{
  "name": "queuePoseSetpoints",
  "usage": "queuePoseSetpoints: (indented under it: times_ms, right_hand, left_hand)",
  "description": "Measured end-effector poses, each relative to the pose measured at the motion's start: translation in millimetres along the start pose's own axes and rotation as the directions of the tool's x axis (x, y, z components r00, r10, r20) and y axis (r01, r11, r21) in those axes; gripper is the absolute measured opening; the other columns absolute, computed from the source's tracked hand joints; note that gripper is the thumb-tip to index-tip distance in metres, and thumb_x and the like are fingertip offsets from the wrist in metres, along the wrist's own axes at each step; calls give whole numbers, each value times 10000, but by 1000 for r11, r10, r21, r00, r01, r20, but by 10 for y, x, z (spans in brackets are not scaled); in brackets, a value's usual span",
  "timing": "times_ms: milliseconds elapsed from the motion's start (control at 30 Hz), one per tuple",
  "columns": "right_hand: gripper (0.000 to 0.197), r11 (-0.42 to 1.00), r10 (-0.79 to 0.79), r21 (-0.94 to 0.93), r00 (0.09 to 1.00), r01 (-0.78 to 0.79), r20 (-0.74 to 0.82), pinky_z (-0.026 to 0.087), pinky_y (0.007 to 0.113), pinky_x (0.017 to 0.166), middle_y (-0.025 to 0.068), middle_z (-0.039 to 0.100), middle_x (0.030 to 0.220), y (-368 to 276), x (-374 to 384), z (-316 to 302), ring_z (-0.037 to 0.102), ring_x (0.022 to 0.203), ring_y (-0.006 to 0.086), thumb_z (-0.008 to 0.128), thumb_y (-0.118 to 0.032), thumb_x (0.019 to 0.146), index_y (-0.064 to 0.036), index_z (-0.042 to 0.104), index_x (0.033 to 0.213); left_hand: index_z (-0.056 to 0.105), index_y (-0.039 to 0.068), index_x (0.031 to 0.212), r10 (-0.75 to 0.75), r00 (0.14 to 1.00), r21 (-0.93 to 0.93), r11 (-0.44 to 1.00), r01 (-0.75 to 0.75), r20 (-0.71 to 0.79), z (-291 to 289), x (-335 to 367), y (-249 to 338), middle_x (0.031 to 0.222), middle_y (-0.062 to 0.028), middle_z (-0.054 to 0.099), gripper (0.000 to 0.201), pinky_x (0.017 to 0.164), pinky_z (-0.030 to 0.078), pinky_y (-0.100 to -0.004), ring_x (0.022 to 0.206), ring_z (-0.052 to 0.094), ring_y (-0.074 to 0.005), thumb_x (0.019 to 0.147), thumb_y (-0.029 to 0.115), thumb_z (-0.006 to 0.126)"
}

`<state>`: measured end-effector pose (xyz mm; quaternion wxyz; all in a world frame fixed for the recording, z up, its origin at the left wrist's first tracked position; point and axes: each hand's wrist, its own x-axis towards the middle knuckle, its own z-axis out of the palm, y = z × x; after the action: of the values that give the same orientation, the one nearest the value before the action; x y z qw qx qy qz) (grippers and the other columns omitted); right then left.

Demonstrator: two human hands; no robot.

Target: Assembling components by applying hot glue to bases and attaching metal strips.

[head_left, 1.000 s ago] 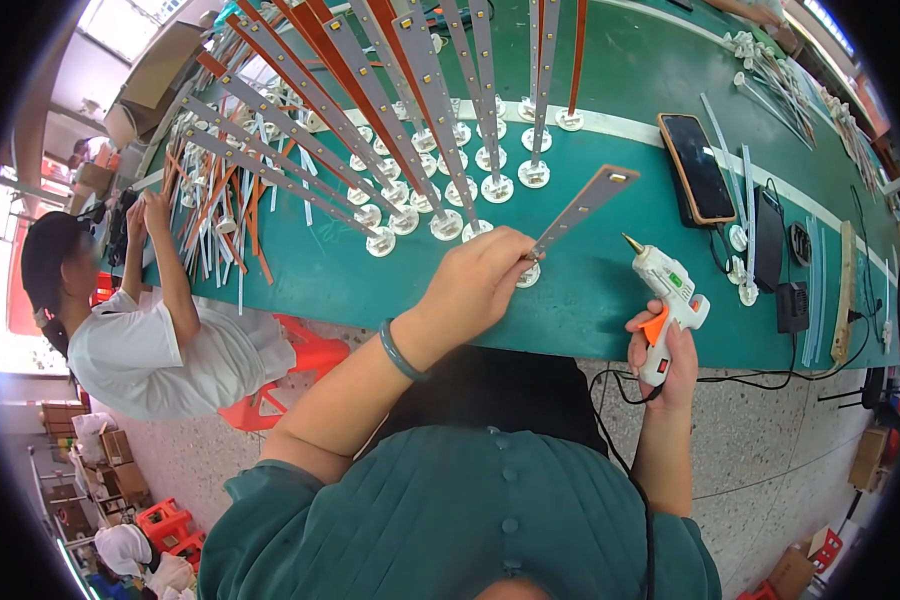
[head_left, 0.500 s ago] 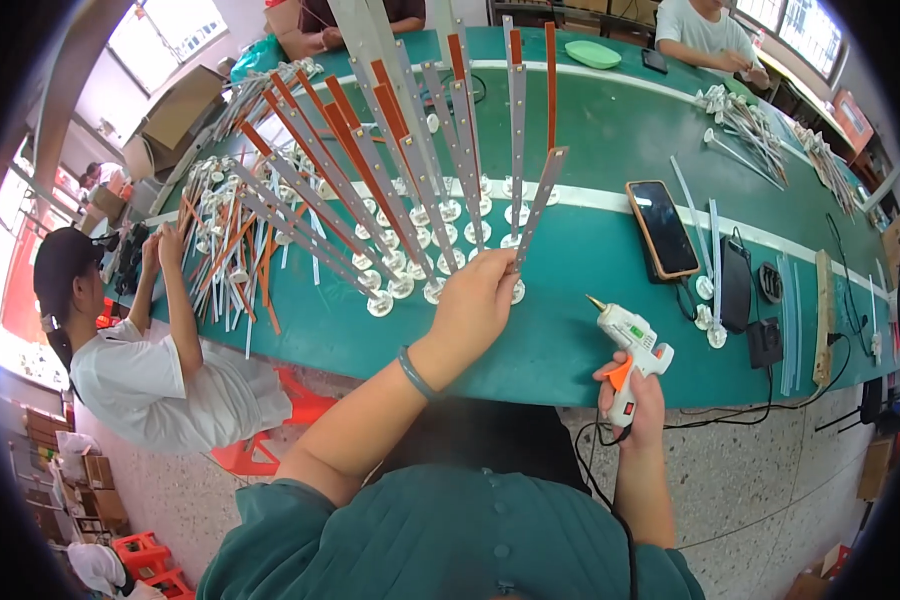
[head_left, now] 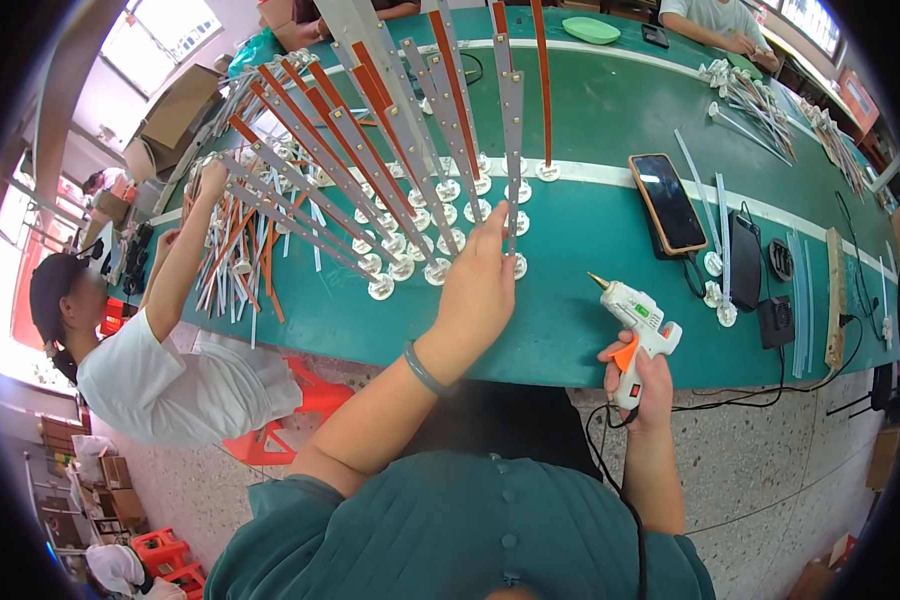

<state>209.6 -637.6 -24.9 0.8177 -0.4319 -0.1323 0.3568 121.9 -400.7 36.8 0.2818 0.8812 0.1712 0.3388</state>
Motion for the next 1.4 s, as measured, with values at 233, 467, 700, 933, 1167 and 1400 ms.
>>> queuePoseSetpoints:
  times_ms: [233,467,700,933,1167,1400]
  right_hand:
    - [348,1000,-9,-21,1000,9,-21,453,254,427,223,627,935,0,-1,15,564,532,159,470,-231,952,41,493,1168]
    - [354,999,-16,-41,1000,15,-25,456,247,440,214,629,930,-11,0,35,565,545,153,471,-239,952,41,494,1166]
    - [365,997,-25,-75,1000,24,-16,428,242,439,203,625,921,-19,1,37,550,534,145,467,-249,956,45,488,1172]
    - [365,998,-21,-63,999,23,33,417,242,436,199,619,934,-14,9,20,544,534,140,474,-251,961,39,485,1184]
    - [378,999,-35,-18,994,37,106,409,235,439,183,601,987,7,21,-37,521,590,125,467,-247,967,37,456,1216]
    - [393,995,-58,88,998,55,34,429,260,452,212,606,978,40,18,-62,538,583,149,512,-233,939,36,455,1220]
  left_hand:
    - [270,-3,1425,-47,999,-64,997,48,18,-90,-315,125,1160,-165,545,721,671,521,-322,753,628,-205,796,-68,616]
    - [487,20,1261,-1,928,-174,982,71,372,-439,-745,52,1013,-115,596,489,634,504,-265,725,609,-156,805,-17,658]
    - [629,34,1017,-230,640,-299,737,607,734,-986,-1401,-634,708,-36,603,190,587,463,-228,628,564,-89,839,65,687]
    - [604,19,792,-485,782,609,774,175,392,-1774,-2289,-1235,686,-120,592,226,567,451,-320,606,572,-243,769,211,720]
    - [552,27,671,-504,854,395,816,422,129,-1871,-1919,-1146,654,-93,543,214,524,392,-337,630,566,-240,778,158,683]
    - [552,83,1169,-114,956,1,993,118,271,-858,-1033,-616,682,-57,552,397,604,474,-345,671,589,-240,797,145,676]
